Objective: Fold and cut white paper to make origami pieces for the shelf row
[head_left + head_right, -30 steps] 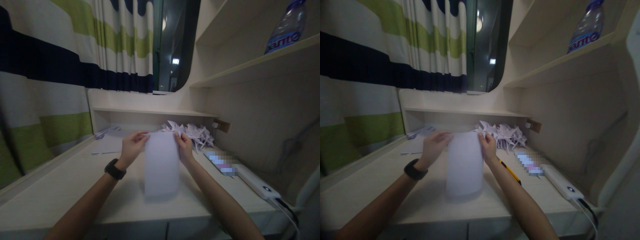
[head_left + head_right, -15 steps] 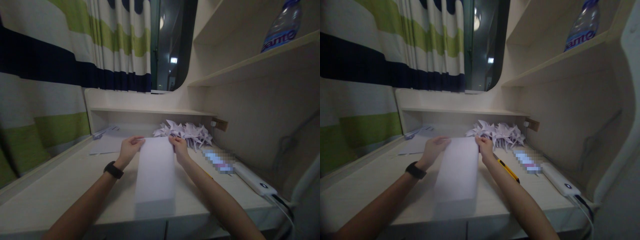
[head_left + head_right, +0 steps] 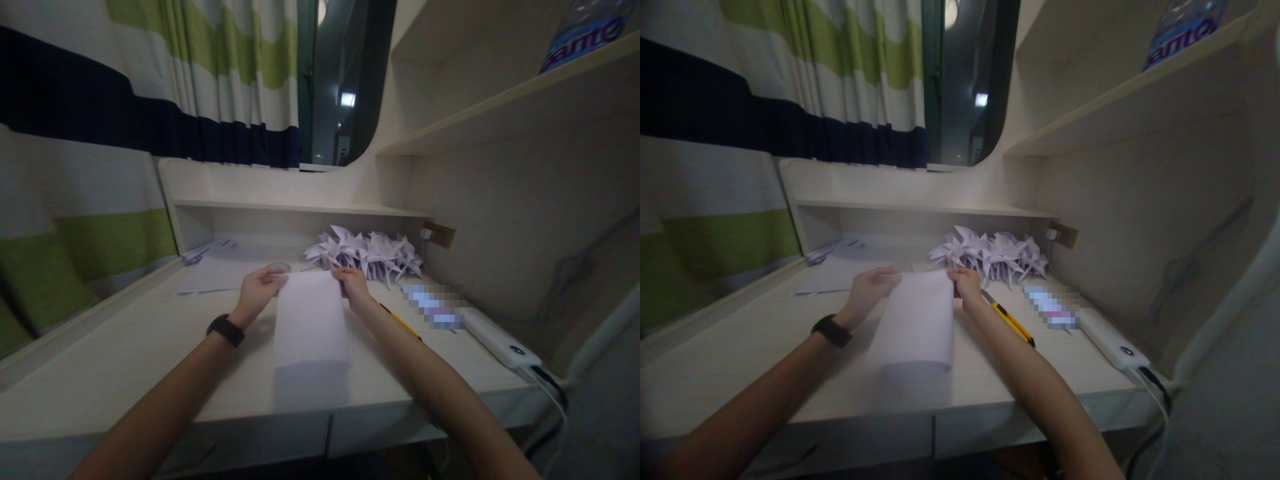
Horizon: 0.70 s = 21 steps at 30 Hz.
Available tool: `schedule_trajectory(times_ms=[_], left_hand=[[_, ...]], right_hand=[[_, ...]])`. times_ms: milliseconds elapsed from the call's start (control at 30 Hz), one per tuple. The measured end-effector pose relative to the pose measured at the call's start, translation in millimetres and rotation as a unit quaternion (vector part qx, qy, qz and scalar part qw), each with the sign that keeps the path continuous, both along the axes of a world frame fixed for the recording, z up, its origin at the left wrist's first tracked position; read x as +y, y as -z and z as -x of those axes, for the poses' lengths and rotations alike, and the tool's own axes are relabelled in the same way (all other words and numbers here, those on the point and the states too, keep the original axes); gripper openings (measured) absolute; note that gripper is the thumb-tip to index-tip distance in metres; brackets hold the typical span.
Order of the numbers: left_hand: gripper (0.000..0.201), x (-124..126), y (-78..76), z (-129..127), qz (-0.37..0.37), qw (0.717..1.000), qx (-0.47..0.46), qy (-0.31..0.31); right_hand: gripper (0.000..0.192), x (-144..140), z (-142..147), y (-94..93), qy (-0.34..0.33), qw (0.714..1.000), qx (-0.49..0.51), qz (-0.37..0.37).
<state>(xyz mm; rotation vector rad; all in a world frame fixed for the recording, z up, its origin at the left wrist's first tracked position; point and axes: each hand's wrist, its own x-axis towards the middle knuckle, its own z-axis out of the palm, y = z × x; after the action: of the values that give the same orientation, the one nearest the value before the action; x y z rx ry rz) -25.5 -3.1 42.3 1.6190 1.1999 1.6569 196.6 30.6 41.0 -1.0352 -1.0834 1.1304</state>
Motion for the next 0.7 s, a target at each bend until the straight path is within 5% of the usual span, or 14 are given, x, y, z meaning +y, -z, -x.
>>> schedule_trajectory(times_ms=[233, 700], left_hand=[[0.023, 8, 16.6, 3, 0.001, 0.997, 0.057, -0.057], [0.034, 10, 25.2, 9, 0.082, 0.992, -0.091, -0.030]], right_hand=[[0.020, 5, -3, 12.7, -0.062, 0.994, -0.045, 0.079], [0.011, 15, -5, 31.7, -0.134, 0.979, -0.044, 0.145]])
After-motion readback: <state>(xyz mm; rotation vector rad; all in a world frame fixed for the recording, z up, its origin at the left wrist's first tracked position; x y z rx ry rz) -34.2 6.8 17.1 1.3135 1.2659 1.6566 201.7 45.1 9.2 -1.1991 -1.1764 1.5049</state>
